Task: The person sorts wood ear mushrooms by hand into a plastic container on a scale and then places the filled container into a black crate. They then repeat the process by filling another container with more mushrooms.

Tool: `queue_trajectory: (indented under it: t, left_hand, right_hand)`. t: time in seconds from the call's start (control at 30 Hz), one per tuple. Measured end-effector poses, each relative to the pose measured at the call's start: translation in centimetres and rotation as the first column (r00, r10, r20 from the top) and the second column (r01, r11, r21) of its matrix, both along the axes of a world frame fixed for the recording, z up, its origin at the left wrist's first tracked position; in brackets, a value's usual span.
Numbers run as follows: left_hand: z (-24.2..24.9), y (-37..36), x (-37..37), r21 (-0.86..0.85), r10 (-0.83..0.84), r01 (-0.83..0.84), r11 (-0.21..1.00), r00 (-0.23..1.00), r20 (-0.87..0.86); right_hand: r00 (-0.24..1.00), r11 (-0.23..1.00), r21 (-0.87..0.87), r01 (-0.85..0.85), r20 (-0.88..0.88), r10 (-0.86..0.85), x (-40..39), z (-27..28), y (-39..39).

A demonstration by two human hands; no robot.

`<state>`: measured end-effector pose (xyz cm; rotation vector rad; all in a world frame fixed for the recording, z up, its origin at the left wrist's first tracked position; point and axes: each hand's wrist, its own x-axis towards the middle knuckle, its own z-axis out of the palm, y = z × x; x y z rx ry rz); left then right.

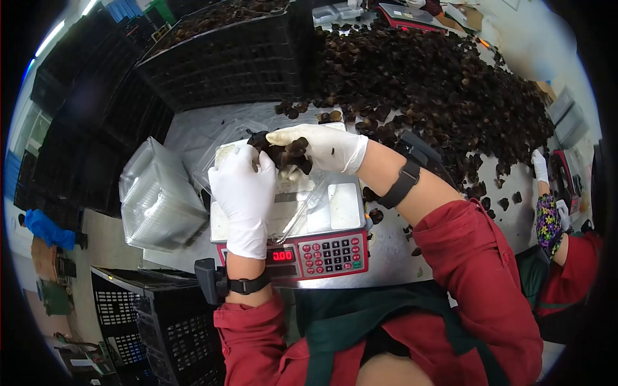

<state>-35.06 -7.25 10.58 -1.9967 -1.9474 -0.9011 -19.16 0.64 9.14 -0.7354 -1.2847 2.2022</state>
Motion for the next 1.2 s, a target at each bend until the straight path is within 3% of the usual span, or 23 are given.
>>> queue_trajectory:
  t: [0.07,0.17,0.2,0.23,0.27,0.3,0.33,0.43,0.47,0.5,0.57,0.6,0.63,0.7,0.77,0.83,0.9,0.97,1.1,1.13,1.2]
  left_hand:
    - [0.3,-0.6,-0.2,-0.034,-0.041,0.043,0.999,0.998,0.043]
    - [0.4,-1.8,-0.8,-0.029,-0.068,0.068,0.997,0.998,0.010]
    - [0.2,-2.0,-1.1,-0.036,-0.067,0.067,0.997,0.998,0.007]
    - [0.0,-2.4,-1.5,-0.010,-0.082,0.082,0.997,0.996,-0.023]
    - [-0.2,-2.7,-1.8,0.013,-0.096,0.097,0.995,0.994,-0.053]
    - [-0.2,-3.0,-2.1,0.003,-0.096,0.096,0.995,0.994,-0.054]
    - [0.0,-3.3,-2.5,0.010,-0.102,0.103,0.995,0.993,-0.053]
    - [1.0,-4.0,-3.0,0.059,-0.141,0.145,0.988,0.988,-0.067]
    - [1.7,-4.2,-2.8,0.086,-0.180,0.186,0.979,0.981,-0.071]
    - [2.4,-4.3,-2.6,0.114,-0.218,0.226,0.968,0.973,-0.077]
    - [3.3,-4.2,-2.1,0.117,-0.283,0.287,0.951,0.958,-0.053]
    - [3.5,-4.2,-2.0,0.128,-0.347,0.348,0.929,0.937,-0.030]
    - [3.6,-4.2,-1.9,0.126,-0.348,0.349,0.929,0.937,-0.034]
    - [3.7,-4.1,-1.6,-0.006,-0.361,0.361,0.932,0.932,0.032]
    - [3.8,-4.5,-1.5,-0.063,-0.393,0.400,0.914,0.914,0.098]
    - [3.8,-4.8,-1.6,-0.336,-0.393,0.377,0.863,0.919,0.022]
    - [2.4,-3.9,-1.8,-0.349,-0.444,0.419,0.839,0.896,0.006]
    - [1.8,-2.8,-1.5,-0.550,-0.387,0.368,0.750,0.918,0.087]
    - [1.5,-2.2,-1.8,-0.411,-0.383,0.411,0.814,0.911,0.153]
    - [1.8,-2.5,-1.8,-0.330,-0.335,0.436,0.837,0.886,0.320]
    - [1.8,-2.6,-2.6,-0.268,-0.262,0.427,0.864,0.835,0.485]
  right_hand:
    - [0.991,0.994,0.030,0.107,0.076,-0.109,-0.4,0.1,0.0]
    - [0.971,0.979,0.174,0.102,0.196,-0.136,-0.4,1.7,-1.2]
    - [0.950,0.952,0.293,0.084,0.263,-0.165,-0.5,1.5,-1.1]
    - [0.951,0.954,0.287,0.084,0.262,-0.162,-0.3,1.4,-1.3]
    - [0.915,0.766,0.642,-0.010,0.315,-0.252,0.1,1.3,-1.5]
    - [0.877,0.454,0.880,-0.140,0.323,-0.356,0.5,1.1,-1.8]
    - [0.820,0.215,0.958,-0.188,0.274,-0.503,0.7,1.2,-2.5]
    - [0.741,0.133,0.950,-0.281,0.303,-0.599,0.8,3.7,-3.9]
    - [0.797,0.114,0.983,-0.141,0.181,-0.577,0.6,3.7,-4.2]
    - [0.797,0.121,0.983,-0.140,0.184,-0.575,0.5,4.3,-4.6]
    - [0.944,0.476,0.879,0.027,0.135,-0.302,-0.1,5.4,-5.5]
    - [0.962,0.499,0.859,0.113,0.031,-0.272,-0.6,4.5,-5.3]
    - [0.962,0.500,0.858,0.117,0.028,-0.272,-0.4,4.8,-5.3]
    - [0.960,0.636,0.766,0.095,0.097,-0.261,0.4,5.5,-5.4]
    - [0.925,0.610,0.775,0.165,0.092,-0.368,1.4,5.0,-5.1]
    - [0.920,0.700,0.685,0.201,0.114,-0.376,3.3,5.3,-5.2]
    - [0.925,0.774,0.600,0.203,0.141,-0.352,5.5,5.1,-5.4]
    - [0.920,0.796,0.536,0.281,0.084,-0.382,6.7,4.2,-5.9]
    - [0.909,0.802,0.489,0.343,0.042,-0.415,9.4,3.1,-7.7]
    - [0.904,0.810,0.477,0.341,0.070,-0.421,10.1,3.0,-8.2]
    - [0.902,0.843,0.403,0.357,0.086,-0.423,11.3,2.3,-9.1]
